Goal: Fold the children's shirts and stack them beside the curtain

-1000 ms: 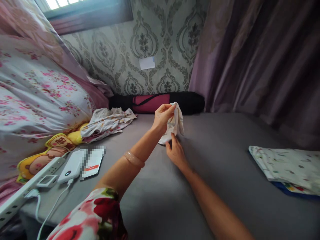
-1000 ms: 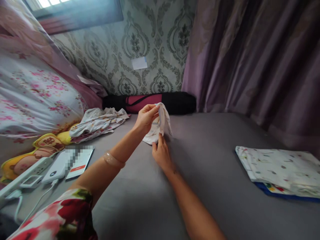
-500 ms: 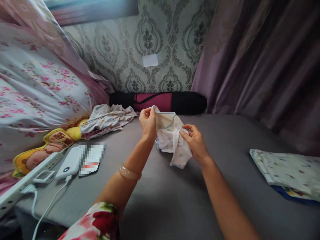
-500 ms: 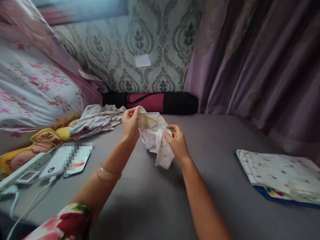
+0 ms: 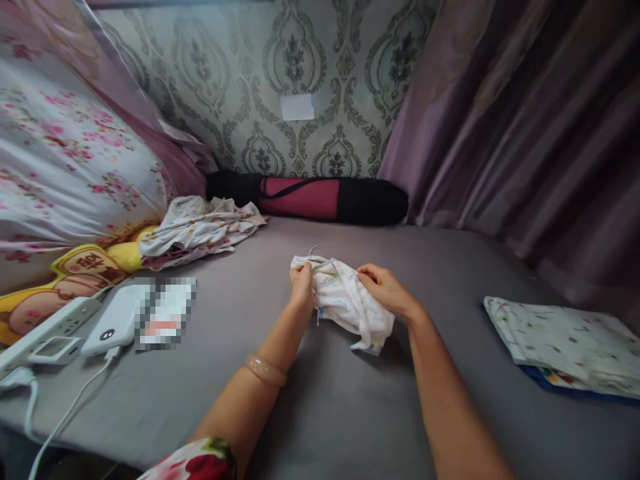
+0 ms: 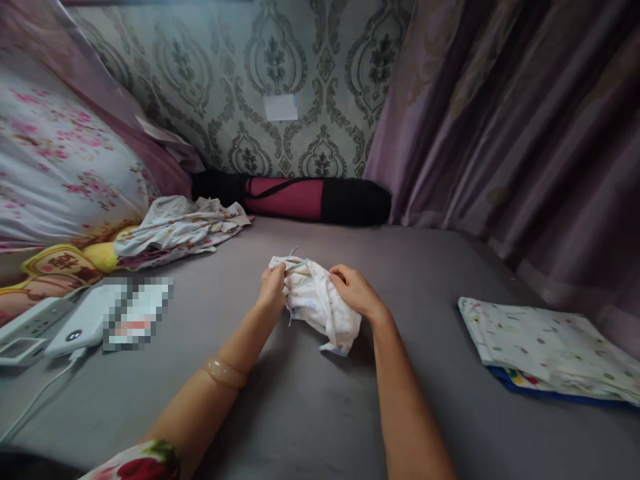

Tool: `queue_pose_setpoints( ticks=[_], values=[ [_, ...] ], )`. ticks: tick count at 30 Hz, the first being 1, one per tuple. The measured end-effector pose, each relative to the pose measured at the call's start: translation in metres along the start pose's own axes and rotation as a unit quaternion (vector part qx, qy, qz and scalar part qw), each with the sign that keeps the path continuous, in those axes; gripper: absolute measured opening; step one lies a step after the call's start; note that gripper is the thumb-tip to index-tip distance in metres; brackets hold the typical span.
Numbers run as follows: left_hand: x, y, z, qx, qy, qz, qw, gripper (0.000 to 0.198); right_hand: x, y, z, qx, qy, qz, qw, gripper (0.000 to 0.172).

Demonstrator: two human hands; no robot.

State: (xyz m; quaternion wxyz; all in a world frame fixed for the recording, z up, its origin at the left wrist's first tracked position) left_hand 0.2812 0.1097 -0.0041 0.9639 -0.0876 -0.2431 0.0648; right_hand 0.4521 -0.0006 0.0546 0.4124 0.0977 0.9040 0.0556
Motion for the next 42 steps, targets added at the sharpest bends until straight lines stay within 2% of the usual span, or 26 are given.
queue_pose_setpoints(
  ticks=[3, 6, 8, 12, 15, 20, 22, 25, 29, 32, 34, 37, 39, 42],
  values=[
    [0.001, -0.009, 0.007, 0.08, 0.07, -0.009, 0.994, 0.022, -0.002, 0.0, 0.001, -0.005, -0.023, 0.005, 1.0, 0.025],
    [0.016, -0.021, 0.015, 0.125, 0.091, -0.104, 0.982, 0.032, -0.007, -0.001, -0.001, -0.008, -0.039, 0.014, 0.999, 0.026],
    [0.024, -0.027, 0.014, 0.102, 0.07, -0.154, 0.98, 0.035, -0.009, -0.001, -0.003, -0.017, -0.05, 0.025, 0.998, 0.026],
    [0.034, -0.035, 0.008, 0.01, 0.035, -0.229, 0.973, 0.043, -0.009, 0.0, -0.003, -0.027, -0.071, 0.037, 0.996, 0.024],
    [0.037, -0.039, 0.008, -0.03, 0.005, -0.27, 0.962, 0.043, -0.008, 0.0, -0.003, -0.018, -0.109, 0.031, 0.993, 0.024],
    [0.036, -0.037, 0.009, -0.061, -0.045, -0.266, 0.961, 0.042, -0.017, -0.01, -0.029, 0.066, -0.241, 0.083, 0.965, 0.022],
    [0.035, -0.035, 0.009, -0.07, -0.063, -0.261, 0.961, 0.043, -0.014, -0.017, -0.042, 0.106, -0.258, 0.049, 0.959, 0.026],
    [0.034, -0.032, 0.011, -0.068, -0.081, -0.265, 0.958, 0.044, -0.004, -0.024, -0.05, 0.123, -0.277, -0.024, 0.953, 0.028],
    [0.034, -0.032, 0.014, -0.063, -0.092, -0.274, 0.955, 0.043, -0.002, -0.024, -0.035, 0.092, -0.269, -0.077, 0.956, 0.01],
    [0.036, -0.034, 0.017, -0.061, -0.09, -0.28, 0.954, 0.039, -0.019, -0.024, -0.026, 0.058, -0.18, -0.089, 0.978, 0.007],
    [0.038, -0.038, 0.019, -0.06, -0.085, -0.291, 0.951, 0.037, -0.036, -0.028, -0.022, 0.06, -0.092, -0.095, 0.989, 0.012],
    [0.043, -0.048, 0.019, -0.068, -0.078, -0.318, 0.942, 0.034, -0.06, -0.041, -0.011, 0.113, 0.005, -0.105, 0.988, 0.028],
    [0.047, -0.056, 0.016, -0.086, -0.075, -0.34, 0.933, 0.031, -0.069, -0.048, 0.005, 0.142, 0.011, -0.11, 0.984, 0.032],
    [0.05, -0.066, 0.008, -0.104, -0.06, -0.363, 0.924, 0.023, -0.07, -0.053, 0.035, 0.157, -0.072, -0.153, 0.973, 0.021]
  ],
)
Point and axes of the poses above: each hand's wrist, its own y-axis towards the middle knuckle, its own x-axis out of the palm, z = x × y, the point moved 5 cm from there along y, towards the middle knuckle, and after that the axes turned 14 degrees about -y, right-handed, at the moved point
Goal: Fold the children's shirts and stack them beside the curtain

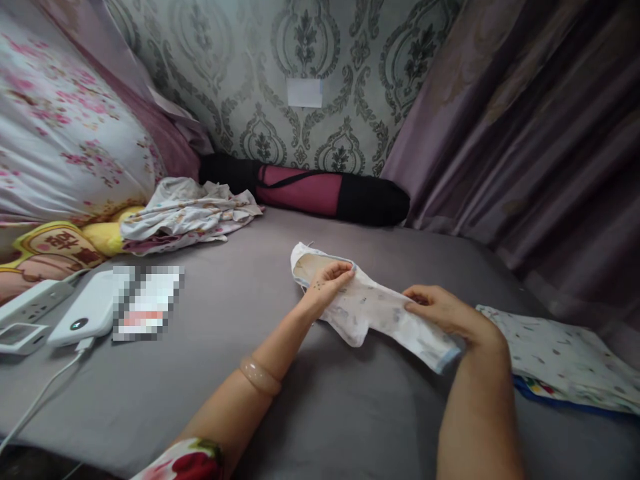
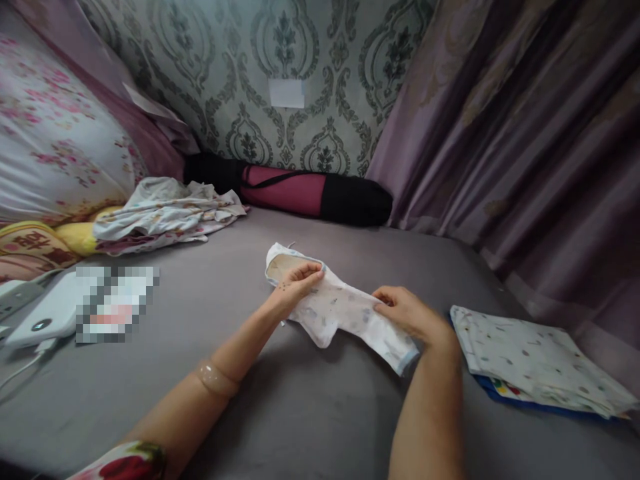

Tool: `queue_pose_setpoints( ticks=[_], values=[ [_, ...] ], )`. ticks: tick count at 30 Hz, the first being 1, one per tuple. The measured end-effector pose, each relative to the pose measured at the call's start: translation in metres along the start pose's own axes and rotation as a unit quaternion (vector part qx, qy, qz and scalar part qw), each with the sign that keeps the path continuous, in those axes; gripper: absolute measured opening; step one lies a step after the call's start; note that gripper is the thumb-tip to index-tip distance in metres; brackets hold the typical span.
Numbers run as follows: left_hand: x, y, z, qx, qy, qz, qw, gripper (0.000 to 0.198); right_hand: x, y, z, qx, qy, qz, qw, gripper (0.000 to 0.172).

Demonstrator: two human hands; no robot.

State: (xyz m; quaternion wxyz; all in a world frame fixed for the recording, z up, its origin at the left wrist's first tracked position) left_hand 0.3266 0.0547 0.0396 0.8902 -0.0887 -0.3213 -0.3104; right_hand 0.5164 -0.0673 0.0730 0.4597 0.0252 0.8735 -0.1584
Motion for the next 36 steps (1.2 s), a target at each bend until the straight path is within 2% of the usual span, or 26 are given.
queue_pose_setpoints(
  ticks=[2, 4, 6, 8, 10, 12, 14, 18, 20, 23, 25, 27, 30, 33, 36],
  values=[
    [0.003, -0.002, -0.004, -0.003, 0.023, -0.003, 1.0, 0.016, 0.005, 0.007, 0.013, 0.017, -0.07, -0.006, 0.997, 0.012],
    [0.005, -0.003, -0.006, 0.002, 0.055, -0.007, 0.998, 0.013, 0.006, 0.014, 0.01, 0.009, -0.09, 0.038, 0.995, 0.014],
    [0.007, -0.004, -0.004, 0.014, 0.089, -0.02, 0.996, 0.014, 0.006, 0.018, -0.008, -0.034, -0.058, 0.1, 0.993, 0.023],
    [0.01, -0.005, -0.001, 0.028, 0.121, -0.042, 0.991, 0.017, 0.008, 0.02, -0.033, -0.095, -0.013, 0.127, 0.987, 0.03],
    [0.013, -0.007, 0.002, 0.048, 0.147, -0.059, 0.986, 0.018, 0.014, 0.022, -0.057, -0.149, 0.007, 0.116, 0.982, 0.03],
    [0.015, -0.008, 0.007, 0.069, 0.17, -0.067, 0.981, 0.019, 0.019, 0.025, -0.07, -0.173, -0.001, 0.103, 0.98, 0.023],
    [0.017, -0.009, 0.012, 0.081, 0.191, -0.073, 0.976, 0.02, 0.023, 0.028, -0.075, -0.17, -0.014, 0.103, 0.98, 0.018],
    [0.017, -0.007, 0.028, 0.091, 0.232, -0.086, 0.965, 0.028, 0.024, 0.029, -0.074, -0.153, -0.01, 0.113, 0.982, 0.025],
    [0.009, -0.004, 0.041, 0.113, 0.247, -0.067, 0.96, 0.03, 0.025, 0.026, -0.076, -0.153, 0.0, 0.103, 0.983, 0.027],
    [-0.016, 0.002, 0.065, 0.174, 0.285, 0.002, 0.943, 0.033, 0.026, 0.023, -0.082, -0.159, 0.016, 0.081, 0.984, 0.03],
    [-0.035, 0.005, 0.079, 0.221, 0.348, 0.042, 0.91, 0.038, 0.027, 0.021, -0.086, -0.165, 0.023, 0.069, 0.984, 0.031],
    [-0.051, 0.006, 0.089, 0.259, 0.411, 0.059, 0.872, 0.044, 0.028, 0.019, -0.09, -0.171, 0.025, 0.057, 0.983, 0.031],
    [-0.067, 0.008, 0.092, 0.276, 0.475, 0.032, 0.835, 0.053, 0.029, 0.017, -0.095, -0.18, 0.022, 0.049, 0.982, 0.03],
    [-0.074, 0.01, 0.086, 0.244, 0.532, -0.003, 0.811, 0.058, 0.03, 0.014, -0.099, -0.184, 0.019, 0.041, 0.982, 0.028],
    [-0.076, 0.012, 0.079, 0.209, 0.571, -0.022, 0.793, 0.052, 0.03, 0.011, -0.103, -0.186, 0.012, 0.027, 0.982, 0.026]
  ],
)
Point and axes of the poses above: each hand's wrist, its own y-axis towards the middle knuckle, its own x-axis out of the palm, z = x × y, the point moved 5 cm from there along y, towards the middle knuckle, and after that the axes turned 14 degrees about -y, right-handed, at the moved point
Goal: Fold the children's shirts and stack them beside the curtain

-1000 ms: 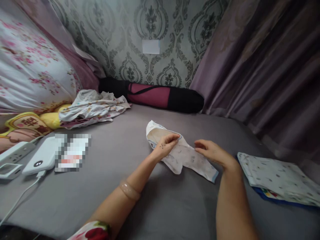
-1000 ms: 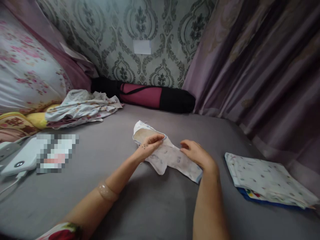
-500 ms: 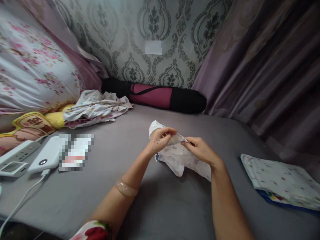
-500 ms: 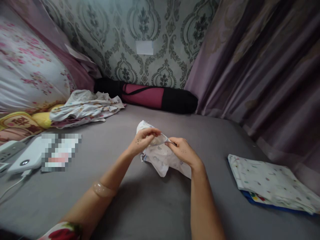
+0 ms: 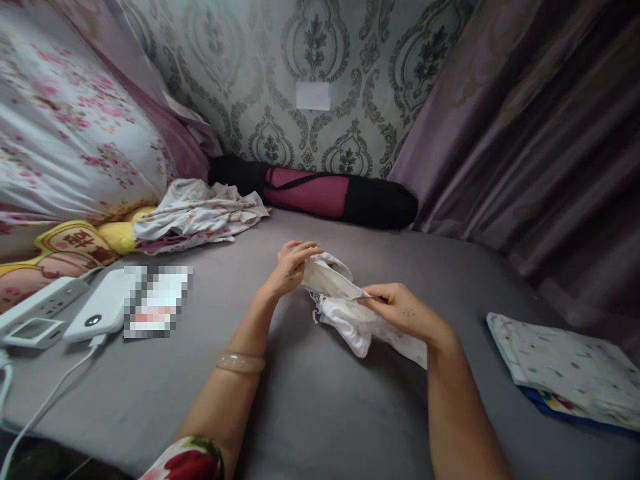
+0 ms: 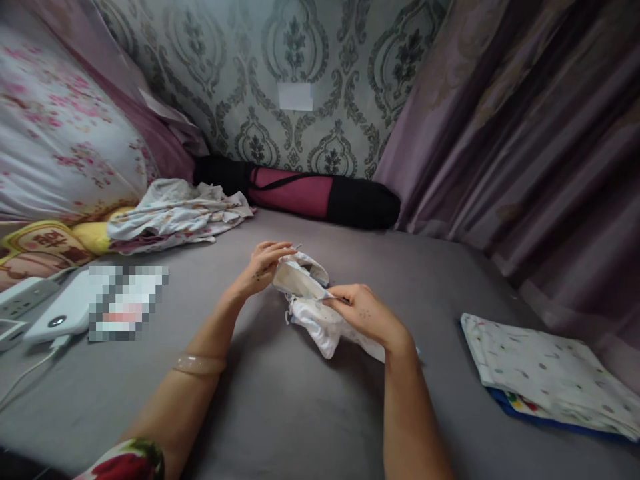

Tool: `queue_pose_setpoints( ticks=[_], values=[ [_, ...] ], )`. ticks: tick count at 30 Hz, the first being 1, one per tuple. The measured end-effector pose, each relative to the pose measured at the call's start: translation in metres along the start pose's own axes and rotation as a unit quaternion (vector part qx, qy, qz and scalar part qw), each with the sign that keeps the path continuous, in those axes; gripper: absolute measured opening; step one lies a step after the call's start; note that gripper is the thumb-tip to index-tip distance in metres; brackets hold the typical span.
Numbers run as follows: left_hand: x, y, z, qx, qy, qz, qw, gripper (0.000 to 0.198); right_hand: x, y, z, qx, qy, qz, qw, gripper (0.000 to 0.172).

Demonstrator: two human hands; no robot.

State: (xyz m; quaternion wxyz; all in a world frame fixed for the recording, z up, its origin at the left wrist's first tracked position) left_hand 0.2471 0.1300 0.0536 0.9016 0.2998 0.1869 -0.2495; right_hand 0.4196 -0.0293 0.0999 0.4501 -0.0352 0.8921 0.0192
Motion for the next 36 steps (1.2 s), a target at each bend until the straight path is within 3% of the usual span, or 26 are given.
queue_pose_setpoints(
  ticks=[10, 18, 22, 27, 36],
  values=[
    [-0.001, -0.002, 0.007, -0.003, 0.007, -0.049, 0.999, 0.022, -0.005, -0.008, 0.0, 0.013, 0.014, -0.032, 0.999, 0.031],
    [-0.016, -0.004, 0.016, 0.014, -0.056, -0.018, 0.998, 0.007, -0.021, -0.022, 0.01, 0.042, 0.037, -0.029, 0.998, 0.032],
    [-0.032, -0.003, 0.039, 0.062, -0.123, -0.001, 0.991, 0.015, -0.033, -0.03, 0.01, 0.044, 0.048, -0.011, 0.998, 0.038],
    [-0.052, 0.004, 0.076, 0.077, -0.202, -0.029, 0.976, 0.023, -0.056, -0.036, -0.001, 0.046, 0.012, 0.034, 0.998, 0.049],
    [-0.088, 0.027, 0.135, 0.15, -0.201, 0.023, 0.968, 0.026, -0.108, -0.032, -0.02, 0.038, -0.026, 0.154, 0.987, 0.053]
  ],
)
Point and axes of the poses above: each hand's wrist, its own y-axis towards the middle knuckle, its own x-axis out of the palm, z = x × y, the point moved 5 cm from there along y, towards the middle knuckle, and after that the axes turned 14 degrees about -y, right-handed, at the moved point
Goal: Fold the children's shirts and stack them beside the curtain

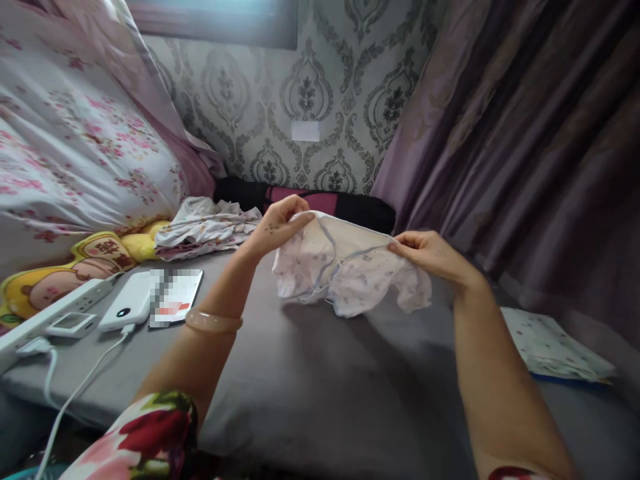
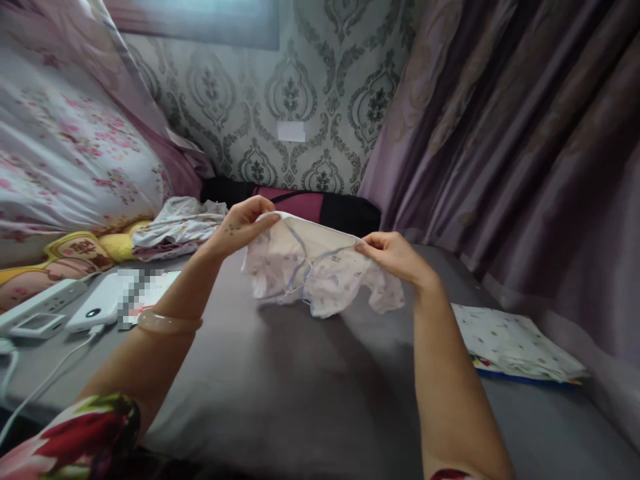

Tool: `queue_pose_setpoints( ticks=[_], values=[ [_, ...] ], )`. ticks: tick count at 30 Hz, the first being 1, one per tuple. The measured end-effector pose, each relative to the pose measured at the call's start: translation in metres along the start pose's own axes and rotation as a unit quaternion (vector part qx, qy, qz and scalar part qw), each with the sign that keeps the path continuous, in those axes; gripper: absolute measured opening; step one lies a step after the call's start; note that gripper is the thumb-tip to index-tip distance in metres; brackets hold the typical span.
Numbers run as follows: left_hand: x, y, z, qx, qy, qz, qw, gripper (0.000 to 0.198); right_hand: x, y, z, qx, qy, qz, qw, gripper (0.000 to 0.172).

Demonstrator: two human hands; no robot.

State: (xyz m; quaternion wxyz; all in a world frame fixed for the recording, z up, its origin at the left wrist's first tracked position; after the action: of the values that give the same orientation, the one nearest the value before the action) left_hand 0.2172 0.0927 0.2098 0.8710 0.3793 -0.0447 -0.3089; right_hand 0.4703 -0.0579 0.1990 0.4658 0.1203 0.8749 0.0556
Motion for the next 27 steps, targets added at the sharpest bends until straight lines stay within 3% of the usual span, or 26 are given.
queue_pose_setpoints(
  ticks=[3, 6, 10, 12, 15, 17, 18, 20, 22, 23, 25, 27],
  values=[
    [-0.005, 0.01, 0.019, -0.005, 0.071, -0.006, 0.997, 0.028, -0.014, 0.004, -0.003, -0.009, -0.016, 0.002, 1.0, 0.052],
    [-0.011, 0.017, 0.033, -0.033, 0.115, -0.048, 0.992, 0.032, -0.026, 0.007, -0.005, -0.021, -0.013, -0.021, 0.999, 0.05],
    [-0.011, 0.024, 0.025, -0.095, 0.138, -0.127, 0.978, 0.031, -0.033, 0.014, -0.008, -0.029, -0.094, 0.002, 0.995, 0.038],
    [-0.011, 0.03, 0.017, -0.078, 0.196, -0.079, 0.974, 0.028, -0.034, 0.019, -0.014, -0.033, -0.19, 0.082, 0.978, 0.031],
    [-0.011, 0.035, 0.018, 0.009, 0.275, 0.088, 0.957, 0.021, -0.034, 0.019, -0.026, -0.011, -0.303, 0.233, 0.924, 0.028],
    [-0.012, 0.033, 0.021, 0.021, 0.281, 0.134, 0.95, 0.021, -0.035, 0.017, -0.028, 0.004, -0.317, 0.264, 0.911, 0.031],
    [-0.013, 0.032, 0.021, -0.001, 0.268, 0.111, 0.957, 0.021, -0.034, 0.016, -0.027, 0.002, -0.306, 0.242, 0.921, 0.032],
    [-0.014, 0.03, 0.016, -0.081, 0.218, -0.001, 0.973, 0.022, -0.033, 0.016, -0.022, -0.021, -0.245, 0.146, 0.958, 0.036],
    [-0.018, 0.025, 0.01, -0.152, 0.152, -0.107, 0.971, 0.024, -0.032, 0.014, -0.014, -0.049, -0.158, 0.039, 0.985, 0.043],
    [-0.019, 0.023, 0.007, -0.169, 0.132, -0.132, 0.968, 0.025, -0.032, 0.014, -0.009, -0.055, -0.122, 0.009, 0.991, 0.047],
    [-0.022, 0.024, 0.002, -0.163, 0.149, -0.113, 0.969, 0.026, -0.035, 0.018, -0.001, -0.047, -0.096, 0.014, 0.994, 0.05],
    [-0.019, 0.028, -0.002, -0.12, 0.223, -0.039, 0.967, 0.025, -0.037, 0.024, 0.003, -0.039, -0.115, 0.072, 0.99, 0.05]
  ],
)
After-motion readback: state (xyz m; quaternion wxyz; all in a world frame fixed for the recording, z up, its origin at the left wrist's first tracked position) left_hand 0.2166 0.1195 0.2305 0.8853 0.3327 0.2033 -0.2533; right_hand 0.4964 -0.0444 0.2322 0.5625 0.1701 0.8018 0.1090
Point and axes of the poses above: each hand's wrist, its own y-axis towards the middle knuckle, its own x-axis out of the palm, z = x × y, the point moved 5 cm from there along y, towards the middle knuckle, and after that the axes turned 14 degrees about -y, right-handed, at the moved point
